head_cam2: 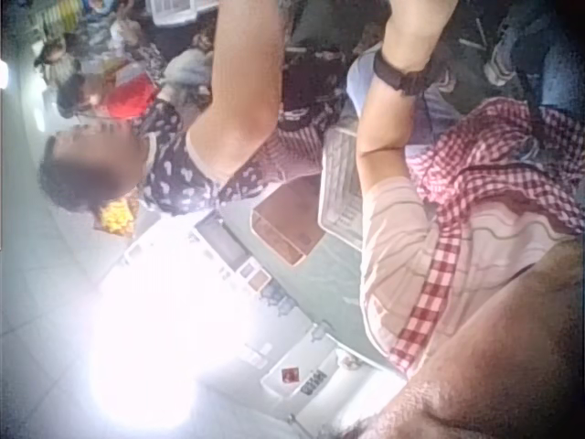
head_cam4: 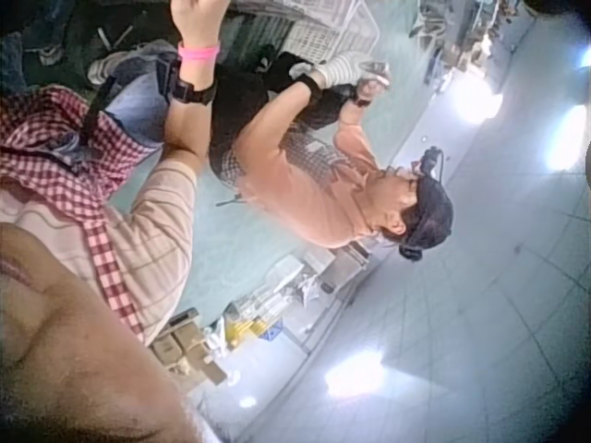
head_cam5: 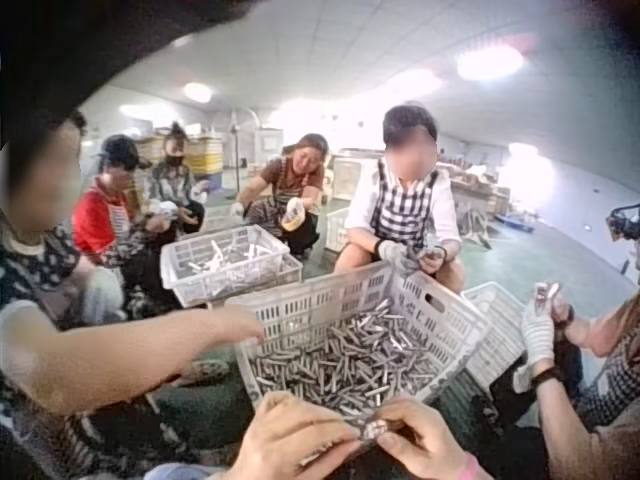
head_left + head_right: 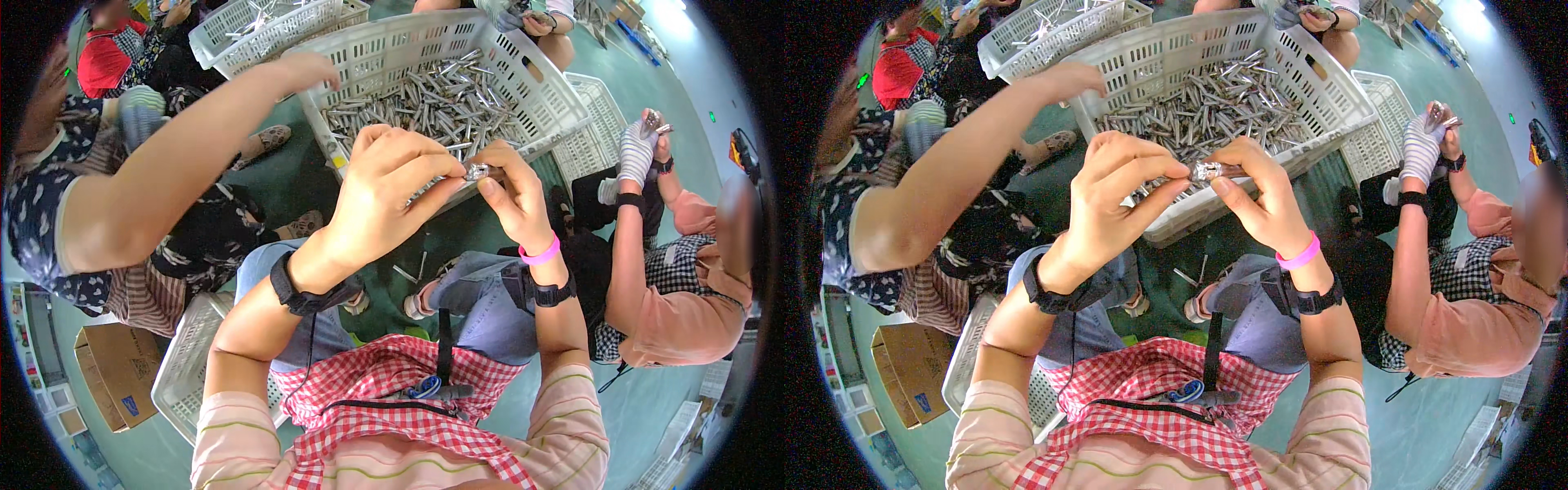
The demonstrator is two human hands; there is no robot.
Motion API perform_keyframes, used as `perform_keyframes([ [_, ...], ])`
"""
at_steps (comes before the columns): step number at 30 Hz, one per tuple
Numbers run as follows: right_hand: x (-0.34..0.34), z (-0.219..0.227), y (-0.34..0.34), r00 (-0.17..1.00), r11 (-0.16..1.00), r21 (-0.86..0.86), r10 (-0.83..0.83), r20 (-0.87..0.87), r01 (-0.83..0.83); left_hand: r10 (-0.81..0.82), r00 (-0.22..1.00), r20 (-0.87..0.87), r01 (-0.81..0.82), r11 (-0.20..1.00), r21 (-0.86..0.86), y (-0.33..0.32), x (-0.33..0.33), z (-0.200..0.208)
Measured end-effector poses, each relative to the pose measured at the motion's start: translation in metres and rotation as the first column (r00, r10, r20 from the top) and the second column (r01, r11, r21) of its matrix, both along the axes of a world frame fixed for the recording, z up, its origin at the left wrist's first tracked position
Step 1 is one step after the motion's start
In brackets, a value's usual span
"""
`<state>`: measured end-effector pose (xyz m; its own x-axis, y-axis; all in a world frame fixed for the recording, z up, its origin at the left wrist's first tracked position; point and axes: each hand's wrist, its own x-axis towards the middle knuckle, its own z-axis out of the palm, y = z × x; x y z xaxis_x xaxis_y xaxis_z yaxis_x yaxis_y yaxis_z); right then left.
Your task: The person sorts small metal components by hand into different plastic bins while sitting on a stool.
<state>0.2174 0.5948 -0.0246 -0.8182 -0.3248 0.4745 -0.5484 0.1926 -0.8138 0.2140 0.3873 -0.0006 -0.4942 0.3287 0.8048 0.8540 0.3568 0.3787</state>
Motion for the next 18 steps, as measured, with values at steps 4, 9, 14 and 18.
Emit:
perform_keyframes([
  [4, 0.0005, 0.0054, -0.0030, 0.992, 0.994, 0.085, -0.053, -0.118, 0.064, 0.028, 0.994, -0.107, -0.036, 0.997, -0.068, -0.0023, -0.0013, -0.0022],
  [9, 0.0019, 0.0071, -0.0043, 0.985, 0.984, 0.127, -0.106, -0.139, 0.124, 0.027, 0.991, -0.134, -0.048, 0.987, -0.154, -0.0015, -0.0043, -0.0031],
  [14, 0.0023, 0.0075, -0.0047, 0.986, 0.983, 0.149, -0.088, -0.140, 0.108, -0.052, 0.998, 0.023, 0.055, 0.989, -0.140, -0.0054, -0.0049, 0.0016],
  [18, 0.0022, 0.0010, -0.0056, 0.999, 1.000, 0.021, -0.016, -0.038, 0.016, -0.168, 0.923, 0.345, 0.178, 0.984, 0.002, -0.0052, 0.0020, 0.0063],
])
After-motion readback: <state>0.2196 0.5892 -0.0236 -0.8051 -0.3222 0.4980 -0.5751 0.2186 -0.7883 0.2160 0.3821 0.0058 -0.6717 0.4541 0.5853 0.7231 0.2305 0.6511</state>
